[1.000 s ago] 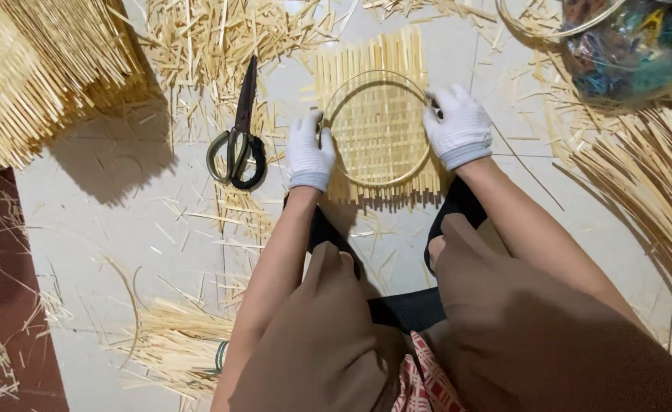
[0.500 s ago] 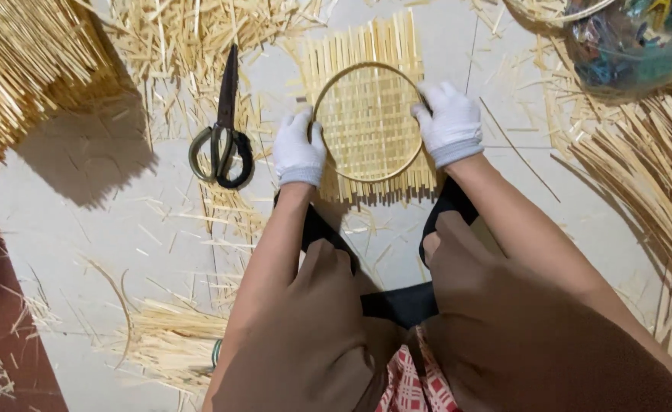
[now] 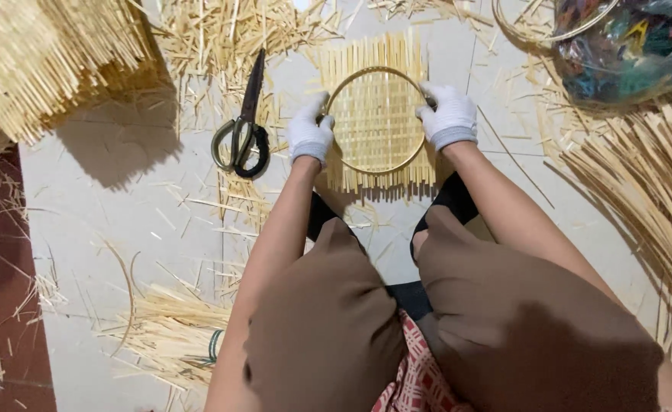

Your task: Attaching a bamboo rim to a woven base and trimming the excess strips using scissors.

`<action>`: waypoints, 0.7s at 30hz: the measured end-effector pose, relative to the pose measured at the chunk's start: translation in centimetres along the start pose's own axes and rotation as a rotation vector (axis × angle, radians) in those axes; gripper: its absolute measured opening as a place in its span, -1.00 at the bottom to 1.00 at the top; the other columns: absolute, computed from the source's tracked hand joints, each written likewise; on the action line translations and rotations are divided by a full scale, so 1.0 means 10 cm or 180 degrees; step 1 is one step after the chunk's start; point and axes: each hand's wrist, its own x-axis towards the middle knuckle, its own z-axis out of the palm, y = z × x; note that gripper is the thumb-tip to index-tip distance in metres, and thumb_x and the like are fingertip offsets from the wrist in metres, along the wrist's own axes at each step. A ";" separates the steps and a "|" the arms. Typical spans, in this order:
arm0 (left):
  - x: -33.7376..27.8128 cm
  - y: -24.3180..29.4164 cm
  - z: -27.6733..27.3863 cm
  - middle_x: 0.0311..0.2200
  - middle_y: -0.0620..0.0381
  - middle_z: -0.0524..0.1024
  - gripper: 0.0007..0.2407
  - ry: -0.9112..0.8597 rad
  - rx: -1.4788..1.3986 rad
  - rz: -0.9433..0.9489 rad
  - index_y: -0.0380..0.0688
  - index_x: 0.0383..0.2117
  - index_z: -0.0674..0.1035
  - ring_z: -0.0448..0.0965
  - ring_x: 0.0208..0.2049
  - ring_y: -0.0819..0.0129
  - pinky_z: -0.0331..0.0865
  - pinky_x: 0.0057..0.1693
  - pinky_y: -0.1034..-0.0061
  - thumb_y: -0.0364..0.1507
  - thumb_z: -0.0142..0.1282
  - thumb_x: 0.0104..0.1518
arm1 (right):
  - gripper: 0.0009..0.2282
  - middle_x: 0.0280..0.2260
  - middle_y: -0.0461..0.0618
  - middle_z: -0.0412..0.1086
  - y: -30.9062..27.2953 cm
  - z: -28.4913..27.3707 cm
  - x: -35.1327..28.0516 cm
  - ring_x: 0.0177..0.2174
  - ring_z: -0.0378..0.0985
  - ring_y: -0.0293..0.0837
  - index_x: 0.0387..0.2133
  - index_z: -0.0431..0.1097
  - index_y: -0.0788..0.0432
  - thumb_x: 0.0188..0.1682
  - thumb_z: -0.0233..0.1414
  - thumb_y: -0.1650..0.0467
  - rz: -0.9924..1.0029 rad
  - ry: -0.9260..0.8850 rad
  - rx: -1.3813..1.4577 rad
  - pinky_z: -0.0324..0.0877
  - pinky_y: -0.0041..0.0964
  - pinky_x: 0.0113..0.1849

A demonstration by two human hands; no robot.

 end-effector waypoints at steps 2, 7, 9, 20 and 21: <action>0.05 -0.10 0.00 -0.17 -0.09 0.66 -0.61 0.0023 -0.0094 0.0293 -0.01 0.05 0.61 0.67 -0.17 0.15 0.48 0.02 0.40 -0.48 0.25 0.00 | -0.63 -0.25 0.15 0.55 0.04 0.03 0.03 -0.31 0.62 0.09 -0.05 0.56 0.00 -0.20 0.26 0.37 -0.0064 0.0083 0.0081 0.48 -0.09 -0.20; 0.26 -0.30 0.05 -0.21 0.05 0.68 -0.56 -0.0904 -0.0277 -0.0604 0.09 0.11 0.58 0.66 -0.22 0.41 0.47 0.00 0.54 -0.46 0.25 0.02 | -0.64 -0.35 0.02 0.59 -0.10 -0.03 0.09 -0.36 0.63 -0.11 -0.09 0.58 -0.06 -0.23 0.24 0.40 0.0889 -0.0291 0.0420 0.48 -0.22 -0.22; 0.28 -0.38 0.04 -0.19 0.08 0.68 -0.56 -0.0950 -0.0499 -0.0540 0.06 0.11 0.58 0.65 -0.22 0.46 0.47 0.00 0.56 -0.46 0.26 0.01 | -0.64 -0.35 0.01 0.60 0.03 0.07 0.03 -0.36 0.64 -0.15 -0.09 0.58 -0.03 -0.23 0.24 0.41 0.0830 -0.0167 0.0717 0.50 -0.25 -0.23; -0.63 -0.17 -0.13 -0.25 0.07 0.66 -0.57 -0.1170 -0.1101 -0.1062 0.05 0.12 0.61 0.59 -0.27 0.43 0.47 -0.06 0.52 -0.47 0.24 0.04 | -0.61 -0.27 0.03 0.61 0.49 0.17 -0.66 -0.32 0.64 -0.23 -0.01 0.54 0.08 -0.18 0.24 0.47 0.0823 -0.0335 0.1336 0.52 -0.35 -0.22; -0.65 -0.16 -0.13 -0.25 0.03 0.66 -0.59 -0.1099 -0.0933 -0.1002 0.03 0.11 0.61 0.59 -0.27 0.40 0.48 -0.07 0.51 -0.47 0.23 0.04 | -0.62 -0.27 0.03 0.61 0.48 0.18 -0.66 -0.31 0.64 -0.24 -0.01 0.54 0.11 -0.17 0.23 0.47 0.0855 -0.0344 0.1354 0.52 -0.35 -0.22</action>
